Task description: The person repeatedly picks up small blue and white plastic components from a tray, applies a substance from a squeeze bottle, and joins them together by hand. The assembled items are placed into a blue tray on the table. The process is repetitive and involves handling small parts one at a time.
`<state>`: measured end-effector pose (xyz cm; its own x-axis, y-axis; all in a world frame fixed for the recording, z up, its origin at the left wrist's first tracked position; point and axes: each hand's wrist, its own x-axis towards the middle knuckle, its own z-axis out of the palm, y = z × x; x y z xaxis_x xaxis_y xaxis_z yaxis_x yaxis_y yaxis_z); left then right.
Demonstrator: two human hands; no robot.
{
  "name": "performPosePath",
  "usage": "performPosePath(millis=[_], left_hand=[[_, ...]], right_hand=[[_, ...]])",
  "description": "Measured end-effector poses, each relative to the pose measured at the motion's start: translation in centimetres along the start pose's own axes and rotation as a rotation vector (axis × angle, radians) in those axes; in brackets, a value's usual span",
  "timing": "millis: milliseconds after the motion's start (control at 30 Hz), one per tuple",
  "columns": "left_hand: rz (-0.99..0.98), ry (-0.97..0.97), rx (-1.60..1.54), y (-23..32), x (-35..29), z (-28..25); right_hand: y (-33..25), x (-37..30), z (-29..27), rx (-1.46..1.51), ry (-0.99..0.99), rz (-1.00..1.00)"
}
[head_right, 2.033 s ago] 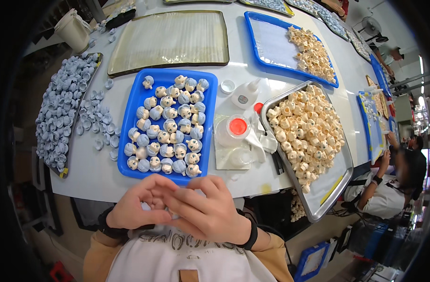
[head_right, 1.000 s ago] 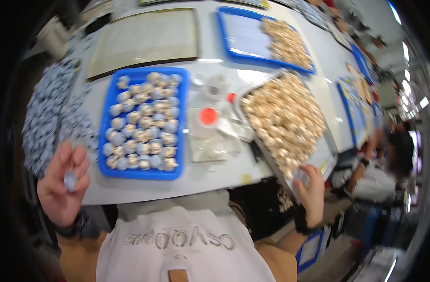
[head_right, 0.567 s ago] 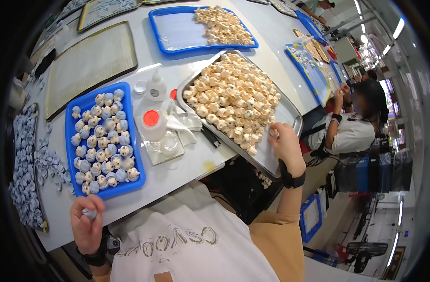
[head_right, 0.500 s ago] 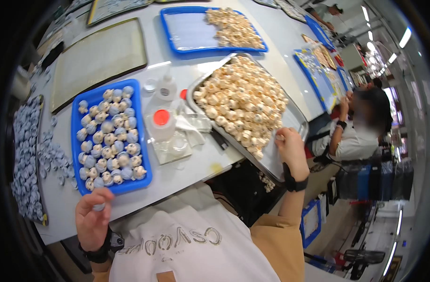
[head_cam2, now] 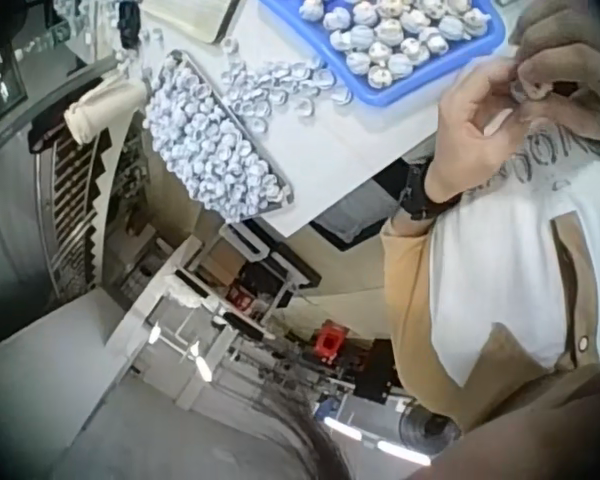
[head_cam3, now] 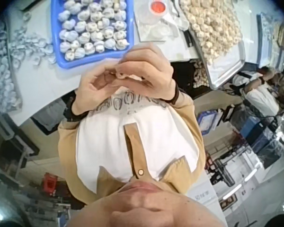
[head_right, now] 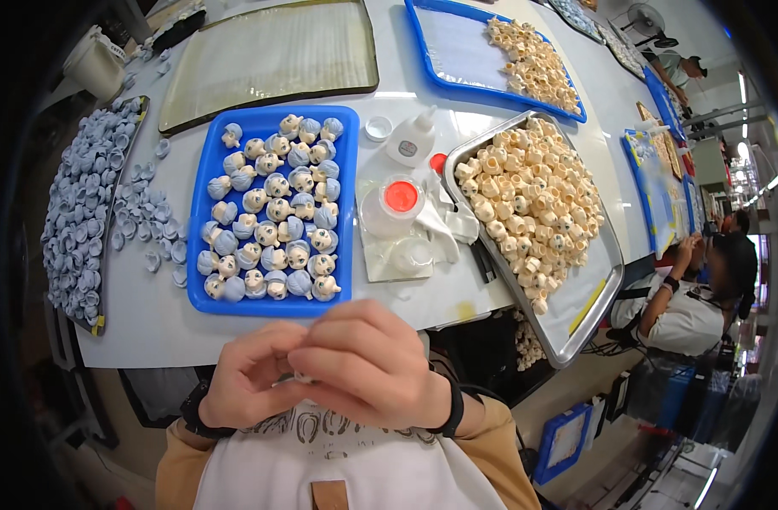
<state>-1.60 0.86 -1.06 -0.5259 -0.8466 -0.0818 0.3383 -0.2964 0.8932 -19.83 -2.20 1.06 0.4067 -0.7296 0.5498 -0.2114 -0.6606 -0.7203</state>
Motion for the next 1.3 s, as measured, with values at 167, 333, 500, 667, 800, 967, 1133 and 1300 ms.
performPosePath(millis=[167,333,500,667,800,967,1133,1300], left_hand=[[-0.074,0.013,-0.148,-0.4,-0.2,-0.3],[-0.143,0.001,-0.23,-0.5,0.2,-0.6],[-0.159,0.039,-0.25,-0.3,0.4,-0.6],[-0.189,0.061,-0.326,-0.2,0.4,-0.7],[-0.141,0.023,-0.308,-0.6,0.6,-0.7],[-0.087,0.085,-0.264,-0.7,0.2,-1.0],[-0.163,0.114,-0.305,0.1,0.1,-0.8],[-0.183,0.115,-0.283,0.2,0.0,-1.1]], right_hand=[[0.8,-0.6,0.3,-0.037,0.026,0.05],[0.8,-1.3,0.2,-0.106,-0.002,0.046],[0.8,-0.9,-0.1,-0.147,-0.089,0.049],[0.9,-0.7,-0.3,-0.079,-0.119,0.076],[0.9,-0.8,-1.5,-0.037,-0.135,0.09],[0.2,-0.2,-5.1,-0.346,0.052,0.357],[2.1,0.3,-6.8,-0.552,-0.057,0.452],[3.1,0.1,-6.6,-0.586,-0.117,0.412]])
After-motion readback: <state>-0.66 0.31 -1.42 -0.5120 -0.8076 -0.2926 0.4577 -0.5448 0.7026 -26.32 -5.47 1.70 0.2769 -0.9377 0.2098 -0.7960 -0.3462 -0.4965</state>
